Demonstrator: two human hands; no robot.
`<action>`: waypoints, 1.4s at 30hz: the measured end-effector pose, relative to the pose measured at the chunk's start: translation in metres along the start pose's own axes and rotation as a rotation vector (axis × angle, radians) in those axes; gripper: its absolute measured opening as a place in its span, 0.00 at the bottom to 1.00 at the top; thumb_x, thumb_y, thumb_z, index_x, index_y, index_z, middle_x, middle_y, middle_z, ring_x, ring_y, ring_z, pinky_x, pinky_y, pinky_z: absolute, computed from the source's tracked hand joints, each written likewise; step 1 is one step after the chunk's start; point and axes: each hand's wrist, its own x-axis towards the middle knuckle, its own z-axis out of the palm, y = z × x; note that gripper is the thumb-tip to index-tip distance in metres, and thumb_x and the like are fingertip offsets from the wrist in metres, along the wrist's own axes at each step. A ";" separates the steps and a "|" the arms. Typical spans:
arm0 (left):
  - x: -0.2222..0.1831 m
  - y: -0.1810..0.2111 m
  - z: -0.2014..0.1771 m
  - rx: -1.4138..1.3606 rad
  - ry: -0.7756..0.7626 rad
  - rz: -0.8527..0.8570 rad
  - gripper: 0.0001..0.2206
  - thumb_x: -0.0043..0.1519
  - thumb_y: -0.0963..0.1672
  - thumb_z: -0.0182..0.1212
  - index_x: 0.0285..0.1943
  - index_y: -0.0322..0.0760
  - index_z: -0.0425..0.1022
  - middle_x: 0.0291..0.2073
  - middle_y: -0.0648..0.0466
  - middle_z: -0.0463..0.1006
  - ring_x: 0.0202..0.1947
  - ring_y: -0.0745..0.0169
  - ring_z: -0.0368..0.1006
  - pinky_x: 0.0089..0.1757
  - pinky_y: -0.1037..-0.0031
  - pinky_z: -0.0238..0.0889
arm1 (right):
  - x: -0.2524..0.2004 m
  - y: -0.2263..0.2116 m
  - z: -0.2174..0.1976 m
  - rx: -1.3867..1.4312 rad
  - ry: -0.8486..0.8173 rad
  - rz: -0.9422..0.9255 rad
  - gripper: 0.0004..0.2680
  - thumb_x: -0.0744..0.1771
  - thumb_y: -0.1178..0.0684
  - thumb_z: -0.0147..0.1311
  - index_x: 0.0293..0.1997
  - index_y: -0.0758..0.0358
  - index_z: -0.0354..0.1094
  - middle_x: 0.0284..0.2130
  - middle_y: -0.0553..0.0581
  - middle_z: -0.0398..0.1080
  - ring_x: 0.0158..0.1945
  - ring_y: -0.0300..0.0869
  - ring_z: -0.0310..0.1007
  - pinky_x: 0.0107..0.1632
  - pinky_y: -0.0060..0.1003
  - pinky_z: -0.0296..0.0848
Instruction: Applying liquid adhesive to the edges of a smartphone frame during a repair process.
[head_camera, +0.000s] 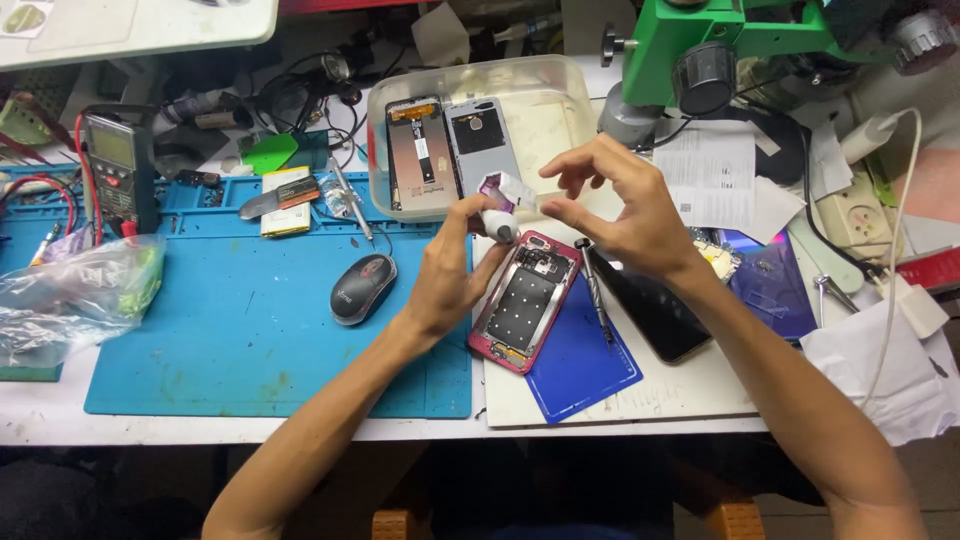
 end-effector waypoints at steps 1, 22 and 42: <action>-0.001 0.002 0.000 0.001 0.001 0.001 0.19 0.62 0.39 0.64 0.60 0.32 0.63 0.45 0.48 0.75 0.41 0.49 0.79 0.46 0.66 0.73 | 0.000 0.000 0.001 0.000 0.001 -0.002 0.11 0.67 0.50 0.65 0.53 0.58 0.73 0.37 0.52 0.72 0.40 0.43 0.76 0.48 0.37 0.67; 0.006 0.004 -0.016 -0.507 -0.096 -0.215 0.19 0.66 0.48 0.52 0.60 0.32 0.67 0.41 0.49 0.76 0.44 0.68 0.71 0.48 0.64 0.69 | -0.010 -0.031 0.013 0.162 -0.176 0.084 0.07 0.67 0.60 0.58 0.48 0.66 0.75 0.34 0.62 0.78 0.40 0.50 0.82 0.46 0.46 0.80; 0.015 0.020 -0.013 -0.518 -0.241 -0.134 0.19 0.65 0.39 0.58 0.66 0.31 0.66 0.51 0.49 0.74 0.55 0.65 0.68 0.54 0.65 0.67 | -0.023 -0.005 0.030 0.351 -0.225 0.297 0.09 0.68 0.56 0.58 0.51 0.69 0.68 0.40 0.65 0.67 0.45 0.46 0.71 0.45 0.42 0.81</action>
